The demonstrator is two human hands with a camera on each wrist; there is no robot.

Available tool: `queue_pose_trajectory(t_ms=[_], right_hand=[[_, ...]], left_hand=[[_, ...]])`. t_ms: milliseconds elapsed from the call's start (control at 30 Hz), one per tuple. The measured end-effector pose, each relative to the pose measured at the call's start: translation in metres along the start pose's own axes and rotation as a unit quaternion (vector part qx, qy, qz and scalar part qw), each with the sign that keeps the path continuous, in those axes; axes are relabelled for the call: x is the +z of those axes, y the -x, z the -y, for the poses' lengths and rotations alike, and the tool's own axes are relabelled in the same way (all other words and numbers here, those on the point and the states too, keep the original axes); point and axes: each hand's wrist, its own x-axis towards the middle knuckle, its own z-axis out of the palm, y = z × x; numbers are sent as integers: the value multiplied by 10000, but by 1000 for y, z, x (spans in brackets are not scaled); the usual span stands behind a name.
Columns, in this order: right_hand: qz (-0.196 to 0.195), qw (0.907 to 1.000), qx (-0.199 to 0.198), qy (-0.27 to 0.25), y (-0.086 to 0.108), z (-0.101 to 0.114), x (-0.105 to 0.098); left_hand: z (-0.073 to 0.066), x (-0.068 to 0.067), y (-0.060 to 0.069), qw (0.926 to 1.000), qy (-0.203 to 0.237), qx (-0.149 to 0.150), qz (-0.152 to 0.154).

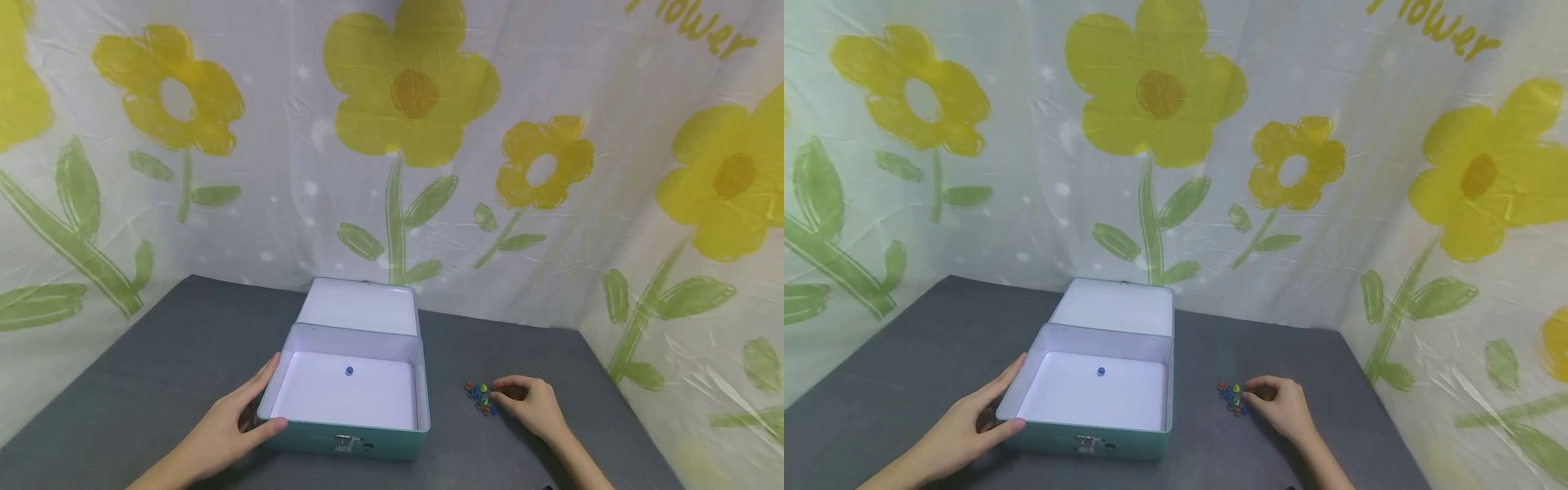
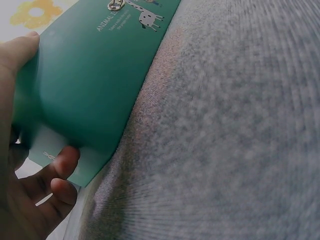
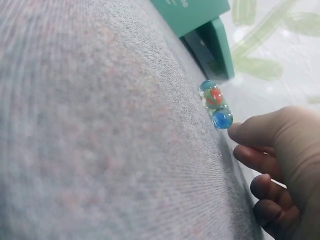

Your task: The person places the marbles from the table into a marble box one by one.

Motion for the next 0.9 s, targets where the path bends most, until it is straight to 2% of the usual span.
queue_pose_trajectory(t_ms=[333, 500, 733, 900], right_hand=[[271, 9996, 46, -103, -2, -1, 0], [333, 9993, 9, -176, 1, -2, 1], [448, 9977, -415, -278, 2, -4, 2], [515, 9965, -568, -347, 0, -4, 2]], left_hand=[[0, 0, 1, 9999, 54, -87, -23], [-1, -1, 0, 9999, 51, -95, 63], [-1, -1, 0, 9999, 42, -127, 63], [-1, -3, -1, 9997, 65, -208, 117]])
